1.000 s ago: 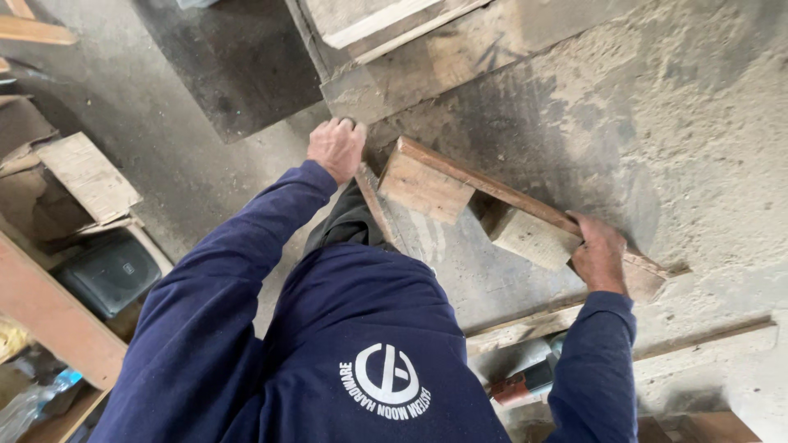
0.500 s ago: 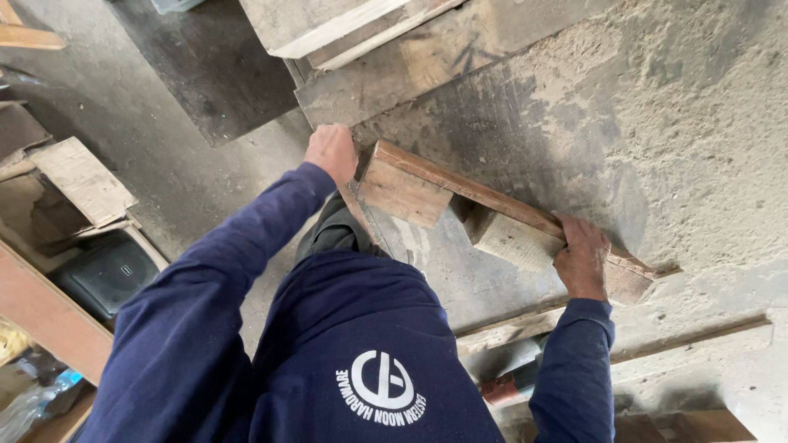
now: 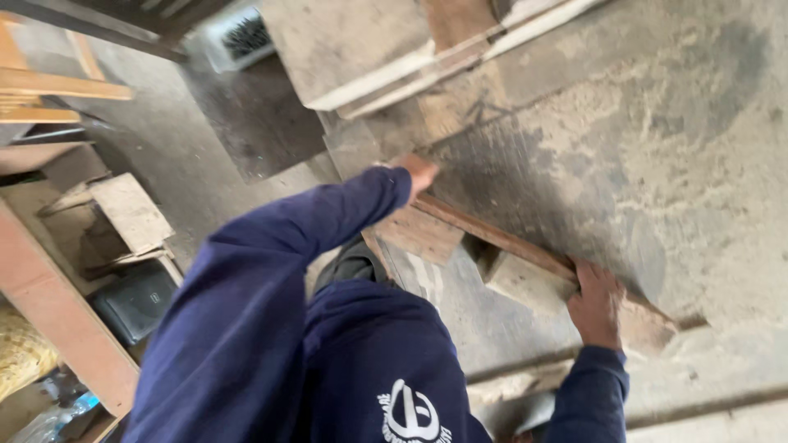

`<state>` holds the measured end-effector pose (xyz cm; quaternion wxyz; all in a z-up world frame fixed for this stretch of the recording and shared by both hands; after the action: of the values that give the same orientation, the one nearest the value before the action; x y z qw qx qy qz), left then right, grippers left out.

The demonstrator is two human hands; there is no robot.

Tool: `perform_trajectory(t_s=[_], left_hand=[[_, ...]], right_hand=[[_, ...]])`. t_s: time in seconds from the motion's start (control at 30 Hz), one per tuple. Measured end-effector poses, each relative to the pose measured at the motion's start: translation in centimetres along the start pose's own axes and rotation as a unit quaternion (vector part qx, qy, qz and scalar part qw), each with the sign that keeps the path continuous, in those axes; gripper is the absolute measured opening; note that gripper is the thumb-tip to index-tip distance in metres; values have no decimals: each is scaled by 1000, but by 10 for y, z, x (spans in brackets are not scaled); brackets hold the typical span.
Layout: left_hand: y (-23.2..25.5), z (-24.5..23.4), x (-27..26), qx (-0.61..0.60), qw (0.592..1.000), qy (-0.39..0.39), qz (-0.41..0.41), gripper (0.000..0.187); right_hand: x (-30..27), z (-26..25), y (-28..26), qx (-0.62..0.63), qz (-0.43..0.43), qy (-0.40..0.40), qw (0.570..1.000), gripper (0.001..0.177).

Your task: The person uses an angle grinder to sand the edges and surfaces of a wooden plank. They reposition the plank on a workbench and continue sanding different sections of the wood.

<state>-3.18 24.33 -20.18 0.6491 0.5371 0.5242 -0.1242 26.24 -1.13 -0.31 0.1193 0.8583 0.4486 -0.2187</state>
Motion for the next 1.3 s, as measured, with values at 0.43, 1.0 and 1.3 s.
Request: perform_trajectory(t_s=[0.43,1.0,1.3], left_hand=[[97,-31,-34,-62,956,-74,276,68],[35,-33,-4,419,881,-152,155,38],[131,-3,-27,350,875,-63,329,59]], right_hand=[[8,35,42,-16,-6,-6,1000,70],[17,41,45,-12,-14,0,1000,66],[12,27,33,-23,17,-30,999,67]])
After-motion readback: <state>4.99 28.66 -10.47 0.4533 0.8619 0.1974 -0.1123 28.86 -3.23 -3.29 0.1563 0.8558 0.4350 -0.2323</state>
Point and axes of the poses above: each hand's wrist, its own x-axis towards the middle knuckle, its own z-axis out of the palm, y = z × x, the point moved 7 cm from there along x, towards the middle knuckle, and after that the axes turned 12 degrees about z, right-handed, at the moved point
